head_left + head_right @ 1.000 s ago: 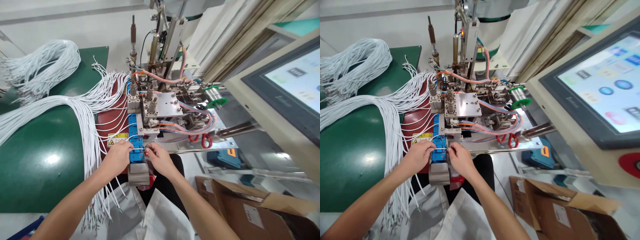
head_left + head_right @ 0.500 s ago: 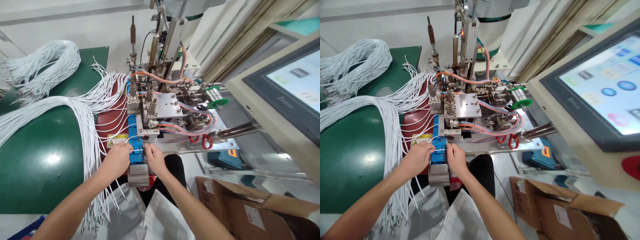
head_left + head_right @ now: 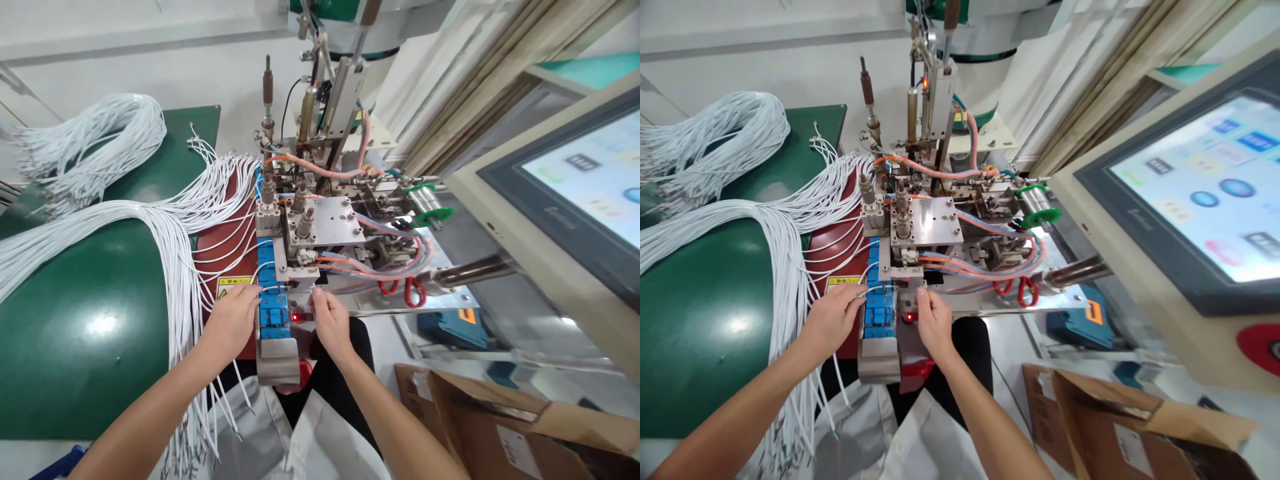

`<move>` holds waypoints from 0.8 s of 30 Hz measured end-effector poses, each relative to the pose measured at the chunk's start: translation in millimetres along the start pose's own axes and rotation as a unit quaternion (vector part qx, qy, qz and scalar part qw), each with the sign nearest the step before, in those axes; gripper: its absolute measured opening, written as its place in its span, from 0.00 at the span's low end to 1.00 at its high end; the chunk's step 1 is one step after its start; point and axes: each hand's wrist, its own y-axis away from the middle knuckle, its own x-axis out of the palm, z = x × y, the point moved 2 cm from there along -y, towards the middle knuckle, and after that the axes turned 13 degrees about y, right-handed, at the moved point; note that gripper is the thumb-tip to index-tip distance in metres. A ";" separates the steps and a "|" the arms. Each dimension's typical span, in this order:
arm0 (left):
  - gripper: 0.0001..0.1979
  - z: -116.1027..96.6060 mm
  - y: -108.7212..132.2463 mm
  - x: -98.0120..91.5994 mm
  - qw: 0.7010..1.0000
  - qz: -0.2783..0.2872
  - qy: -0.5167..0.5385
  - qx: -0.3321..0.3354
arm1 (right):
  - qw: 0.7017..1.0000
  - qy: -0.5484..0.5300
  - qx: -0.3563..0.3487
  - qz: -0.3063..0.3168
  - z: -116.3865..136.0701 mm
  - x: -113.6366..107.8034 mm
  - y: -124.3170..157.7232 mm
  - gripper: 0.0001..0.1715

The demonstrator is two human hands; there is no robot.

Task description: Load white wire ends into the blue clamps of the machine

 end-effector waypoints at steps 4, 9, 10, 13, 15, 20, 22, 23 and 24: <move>0.13 -1.7 -2.2 -2.4 0.997 -0.033 0.074 -0.008 | 0.997 0.071 -0.012 -0.030 -26.4 -10.8 -10.5 0.21; 0.11 -8.8 1.6 -13.5 0.985 -0.011 0.159 -0.068 | 0.951 0.275 -0.098 -0.102 -69.0 -24.6 -25.2 0.21; 0.11 -11.1 3.0 -18.6 0.983 0.006 0.169 -0.071 | 0.939 0.302 -0.117 -0.115 -76.4 -26.5 -27.5 0.21; 0.12 -15.6 4.6 -39.1 0.983 0.074 0.157 -0.060 | 0.902 0.351 -0.215 -0.126 -91.4 -26.8 -33.0 0.23; 0.12 -12.6 -0.6 -54.3 0.988 0.094 0.109 -0.055 | 0.879 0.368 -0.259 -0.156 -96.1 -24.8 -36.0 0.26; 0.13 15.6 -43.3 -78.0 0.997 0.017 -0.049 -0.055 | 0.834 0.409 -0.302 -0.214 -98.1 -18.0 -40.5 0.27; 0.13 28.0 -67.4 -78.9 0.995 -0.015 -0.084 -0.057 | 0.817 0.428 -0.324 -0.211 -100.6 -16.4 -41.0 0.25; 0.13 33.0 -79.8 -77.9 0.994 -0.024 -0.089 -0.055 | 0.809 0.437 -0.333 -0.210 -102.9 -15.9 -41.3 0.24; 0.12 37.3 -92.1 -76.3 0.994 -0.030 -0.094 -0.050 | 0.803 0.441 -0.340 -0.214 -105.9 -15.7 -41.5 0.24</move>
